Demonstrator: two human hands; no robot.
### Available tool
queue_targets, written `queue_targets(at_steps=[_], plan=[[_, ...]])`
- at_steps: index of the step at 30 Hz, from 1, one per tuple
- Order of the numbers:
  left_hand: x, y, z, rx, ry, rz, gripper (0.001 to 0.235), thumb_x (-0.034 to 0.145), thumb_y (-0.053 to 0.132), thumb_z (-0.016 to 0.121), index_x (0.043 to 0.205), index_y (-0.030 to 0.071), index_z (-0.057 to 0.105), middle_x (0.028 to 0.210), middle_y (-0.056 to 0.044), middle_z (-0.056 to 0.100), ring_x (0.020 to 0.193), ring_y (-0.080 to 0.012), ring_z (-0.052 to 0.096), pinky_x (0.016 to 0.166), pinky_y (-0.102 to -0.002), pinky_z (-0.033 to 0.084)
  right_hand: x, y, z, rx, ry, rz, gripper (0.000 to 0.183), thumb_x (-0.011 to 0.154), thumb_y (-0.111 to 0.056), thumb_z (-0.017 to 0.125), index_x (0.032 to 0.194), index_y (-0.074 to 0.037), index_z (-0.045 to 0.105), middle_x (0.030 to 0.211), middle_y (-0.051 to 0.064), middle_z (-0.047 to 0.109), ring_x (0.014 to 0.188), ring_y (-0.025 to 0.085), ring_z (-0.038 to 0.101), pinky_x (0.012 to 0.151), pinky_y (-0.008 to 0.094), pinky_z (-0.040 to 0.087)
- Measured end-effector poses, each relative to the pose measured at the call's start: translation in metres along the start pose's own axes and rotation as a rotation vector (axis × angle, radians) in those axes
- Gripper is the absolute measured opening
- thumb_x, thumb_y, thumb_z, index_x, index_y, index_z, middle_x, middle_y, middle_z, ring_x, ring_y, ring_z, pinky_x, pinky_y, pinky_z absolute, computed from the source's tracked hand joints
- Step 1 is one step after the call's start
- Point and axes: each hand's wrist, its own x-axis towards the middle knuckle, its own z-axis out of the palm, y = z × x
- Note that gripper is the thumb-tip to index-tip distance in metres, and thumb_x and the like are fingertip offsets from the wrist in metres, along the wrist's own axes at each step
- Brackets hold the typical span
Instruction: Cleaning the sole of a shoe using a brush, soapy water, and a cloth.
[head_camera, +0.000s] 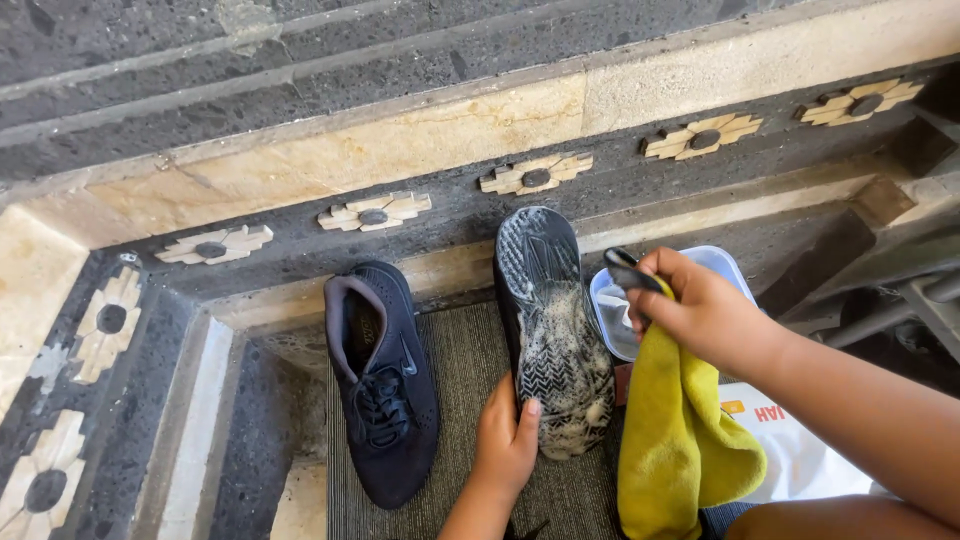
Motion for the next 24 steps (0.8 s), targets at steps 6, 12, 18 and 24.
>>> queue_targets(at_steps=[6, 12, 18, 24], plan=[[0.001, 0.0, -0.002, 0.016, -0.009, 0.016, 0.08, 0.098, 0.066, 0.03, 0.14, 0.002, 0.051, 0.127, -0.017, 0.067, 0.12, -0.0327, 0.065, 0.099, -0.044, 0.052, 0.001, -0.01, 0.012, 0.603, -0.163, 0.031, 0.027, 0.103, -0.018, 0.049, 0.083, 0.0, 0.05, 0.074, 0.02, 0.059, 0.056, 0.032, 0.053, 0.058, 0.044, 0.047], [0.002, 0.005, -0.004, -0.007, -0.028, -0.004, 0.084, 0.096, 0.07, 0.03, 0.138, 0.001, 0.051, 0.125, -0.017, 0.068, 0.118, -0.0319, 0.066, 0.099, -0.044, 0.053, 0.006, -0.008, 0.017, 0.557, -0.314, -0.017, 0.045, 0.105, -0.036, 0.046, 0.087, 0.003, 0.06, 0.079, 0.016, 0.061, 0.066, 0.025, 0.055, 0.066, 0.038, 0.047], [0.003, 0.005, -0.005, -0.004, -0.037, -0.008, 0.085, 0.096, 0.071, 0.029, 0.14, 0.001, 0.05, 0.127, -0.018, 0.067, 0.121, -0.0339, 0.064, 0.1, -0.045, 0.051, 0.004, -0.008, 0.014, 0.631, -0.445, -0.009, 0.027, 0.101, -0.028, 0.059, 0.093, -0.002, 0.06, 0.083, 0.013, 0.06, 0.066, 0.023, 0.055, 0.064, 0.039, 0.051], [0.005, 0.014, -0.008, -0.036, -0.045, 0.034, 0.085, 0.098, 0.07, 0.028, 0.141, -0.001, 0.049, 0.128, -0.019, 0.066, 0.121, -0.0343, 0.064, 0.101, -0.046, 0.052, 0.008, 0.001, 0.012, 0.464, -0.375, -0.047, 0.035, 0.095, -0.016, 0.061, 0.111, 0.013, 0.075, 0.101, 0.018, 0.072, 0.072, 0.027, 0.059, 0.069, 0.04, 0.051]])
